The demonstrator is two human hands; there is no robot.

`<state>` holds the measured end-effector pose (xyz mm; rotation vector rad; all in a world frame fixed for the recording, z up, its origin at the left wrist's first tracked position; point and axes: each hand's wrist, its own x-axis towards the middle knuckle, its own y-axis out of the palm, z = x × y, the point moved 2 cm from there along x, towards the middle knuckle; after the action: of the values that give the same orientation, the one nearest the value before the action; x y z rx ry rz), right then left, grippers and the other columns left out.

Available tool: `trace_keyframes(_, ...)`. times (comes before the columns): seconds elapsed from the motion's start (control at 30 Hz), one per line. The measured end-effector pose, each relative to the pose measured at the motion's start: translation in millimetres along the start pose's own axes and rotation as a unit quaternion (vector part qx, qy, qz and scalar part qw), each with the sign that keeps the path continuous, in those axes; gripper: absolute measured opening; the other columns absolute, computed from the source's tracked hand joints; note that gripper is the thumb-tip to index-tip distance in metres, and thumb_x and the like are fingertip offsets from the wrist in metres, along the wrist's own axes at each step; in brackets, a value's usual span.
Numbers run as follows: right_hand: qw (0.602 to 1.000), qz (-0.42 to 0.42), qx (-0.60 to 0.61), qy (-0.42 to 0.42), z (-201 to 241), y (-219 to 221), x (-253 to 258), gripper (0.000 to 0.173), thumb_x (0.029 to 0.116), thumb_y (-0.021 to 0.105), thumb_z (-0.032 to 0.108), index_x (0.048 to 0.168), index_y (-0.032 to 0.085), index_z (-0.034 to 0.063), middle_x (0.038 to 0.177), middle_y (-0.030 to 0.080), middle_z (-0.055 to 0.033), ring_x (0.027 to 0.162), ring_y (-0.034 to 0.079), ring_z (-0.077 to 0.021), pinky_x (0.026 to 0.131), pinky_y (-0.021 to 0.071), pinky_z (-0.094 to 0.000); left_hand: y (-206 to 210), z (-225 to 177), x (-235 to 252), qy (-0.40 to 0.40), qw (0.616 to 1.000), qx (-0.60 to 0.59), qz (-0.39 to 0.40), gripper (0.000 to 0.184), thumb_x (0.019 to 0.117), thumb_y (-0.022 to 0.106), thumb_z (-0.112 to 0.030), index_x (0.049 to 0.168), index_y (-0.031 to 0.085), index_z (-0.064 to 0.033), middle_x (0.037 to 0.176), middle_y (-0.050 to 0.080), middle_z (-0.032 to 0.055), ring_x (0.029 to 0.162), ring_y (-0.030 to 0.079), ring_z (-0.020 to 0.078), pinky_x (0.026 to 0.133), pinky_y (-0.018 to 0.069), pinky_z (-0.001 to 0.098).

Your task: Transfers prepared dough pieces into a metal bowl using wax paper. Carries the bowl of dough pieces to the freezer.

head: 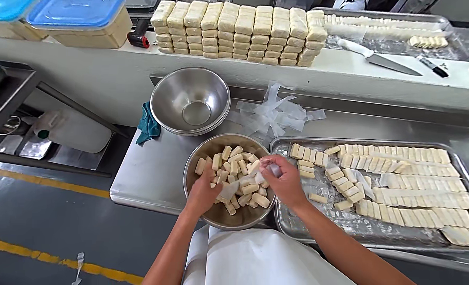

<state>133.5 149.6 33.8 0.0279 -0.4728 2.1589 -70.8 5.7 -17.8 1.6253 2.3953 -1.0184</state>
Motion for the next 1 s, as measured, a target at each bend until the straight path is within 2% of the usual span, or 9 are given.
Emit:
trace_keyframes(0.17, 0.993, -0.042, 0.079, -0.073, 40, -20, 10, 0.019, 0.0932, 0.068, 0.012, 0.112, 0.065, 0.0112, 0.081, 0.059, 0.0098, 0.059, 0.048, 0.0053, 0.052, 0.0421, -0.0089, 28, 8, -5, -0.007, 0.981, 0.192, 0.037, 0.051, 0.0931, 0.075, -0.028, 0.137, 0.062, -0.0053, 0.134, 0.059, 0.0226, 0.129, 0.054, 0.0404, 0.108, 0.0433, 0.0581)
trace_keyframes(0.27, 0.998, 0.031, 0.026, -0.051, 24, -12, 15, 0.02, 0.0924, 0.069, 0.016, 0.11, 0.068, 0.0074, 0.074, 0.058, 0.0054, 0.057, 0.05, -0.0009, 0.05, 0.0438, -0.0175, 30, 7, -3, 0.028, 0.984, 0.171, 0.031, 0.04, 0.0941, 0.074, -0.027, 0.126, 0.067, -0.0041, 0.129, 0.063, 0.0185, 0.125, 0.058, 0.0359, 0.108, 0.0452, 0.0545)
trace_keyframes(0.37, 0.973, 0.195, -0.117, 0.038, -3, 14, 9, 0.033, 0.0916, 0.075, 0.031, 0.116, 0.071, 0.0087, 0.106, 0.069, -0.0073, 0.094, 0.066, -0.0197, 0.081, 0.0567, -0.0421, 37, 1, -5, 0.025, 0.982, 0.167, 0.079, 0.037, 0.0973, 0.068, -0.023, 0.13, 0.064, -0.0051, 0.123, 0.068, 0.0163, 0.118, 0.063, 0.033, 0.105, 0.0475, 0.0542)
trace_keyframes(0.43, 0.918, 0.324, -0.197, 0.117, -19, 35, 2, 0.049, 0.0917, 0.075, 0.042, 0.131, 0.066, 0.014, 0.126, 0.065, -0.0077, 0.116, 0.063, -0.0244, 0.098, 0.0527, -0.0501, 39, -1, -9, 0.029, 0.984, 0.144, 0.097, 0.035, 0.0981, 0.066, -0.022, 0.13, 0.064, -0.0067, 0.121, 0.069, 0.014, 0.117, 0.065, 0.0292, 0.105, 0.0483, 0.0515)
trace_keyframes(0.53, 0.878, 0.403, -0.212, 0.144, -30, 50, -10, 0.052, 0.0984, 0.066, 0.04, 0.141, 0.059, 0.011, 0.13, 0.064, -0.0116, 0.118, 0.062, -0.0276, 0.102, 0.0491, -0.0518, 35, -3, -16, 0.074, 0.995, 0.017, 0.06, 0.033, 0.0964, 0.07, -0.023, 0.126, 0.067, -0.0076, 0.12, 0.07, 0.0086, 0.115, 0.066, 0.0189, 0.105, 0.0515, 0.0416)
trace_keyframes(0.63, 0.929, 0.321, -0.091, 0.158, -25, 43, -11, 0.035, 0.1, 0.067, 0.033, 0.122, 0.067, 0.0063, 0.1, 0.069, -0.0105, 0.089, 0.066, -0.0206, 0.083, 0.0553, -0.0427, 31, -8, -21, 0.083, 0.987, -0.134, 0.023, 0.044, 0.0953, 0.072, -0.024, 0.135, 0.061, -0.0069, 0.125, 0.068, 0.0073, 0.112, 0.066, 0.0166, 0.099, 0.0555, 0.0394)
trace_keyframes(0.7, 0.948, 0.267, 0.013, 0.175, -21, 37, -7, 0.033, 0.0957, 0.074, 0.027, 0.119, 0.067, 0.0044, 0.098, 0.071, -0.0084, 0.086, 0.068, -0.0156, 0.081, 0.058, -0.0367, 28, -13, -23, 0.067, 0.974, -0.214, 0.03, 0.051, 0.0953, 0.072, -0.019, 0.141, 0.055, -0.0057, 0.126, 0.067, 0.0091, 0.11, 0.068, 0.0183, 0.096, 0.0579, 0.038)
trace_keyframes(0.77, 0.949, 0.248, 0.068, 0.181, -17, 33, -3, 0.03, 0.0951, 0.074, 0.018, 0.12, 0.066, 0.004, 0.101, 0.071, -0.0073, 0.088, 0.069, -0.0135, 0.081, 0.0583, -0.0326, 27, -19, -25, 0.065, 0.962, -0.264, 0.012, 0.041, 0.0957, 0.07, -0.01, 0.135, 0.06, -0.0037, 0.114, 0.072, 0.0095, 0.102, 0.071, 0.0182, 0.092, 0.0592, 0.036)
trace_keyframes(1.0, 0.974, 0.166, -0.092, 0.125, -11, 34, -3, 0.033, 0.0943, 0.076, 0.027, 0.115, 0.064, 0.0043, 0.093, 0.067, -0.0099, 0.08, 0.066, -0.019, 0.074, 0.0571, -0.0394, 26, -33, -29, 0.114, 0.978, -0.106, -0.136, 0.029, 0.0871, 0.082, -0.019, 0.112, 0.071, -0.0076, 0.095, 0.076, 0.0008, 0.087, 0.074, 0.0096, 0.082, 0.0627, 0.0313)
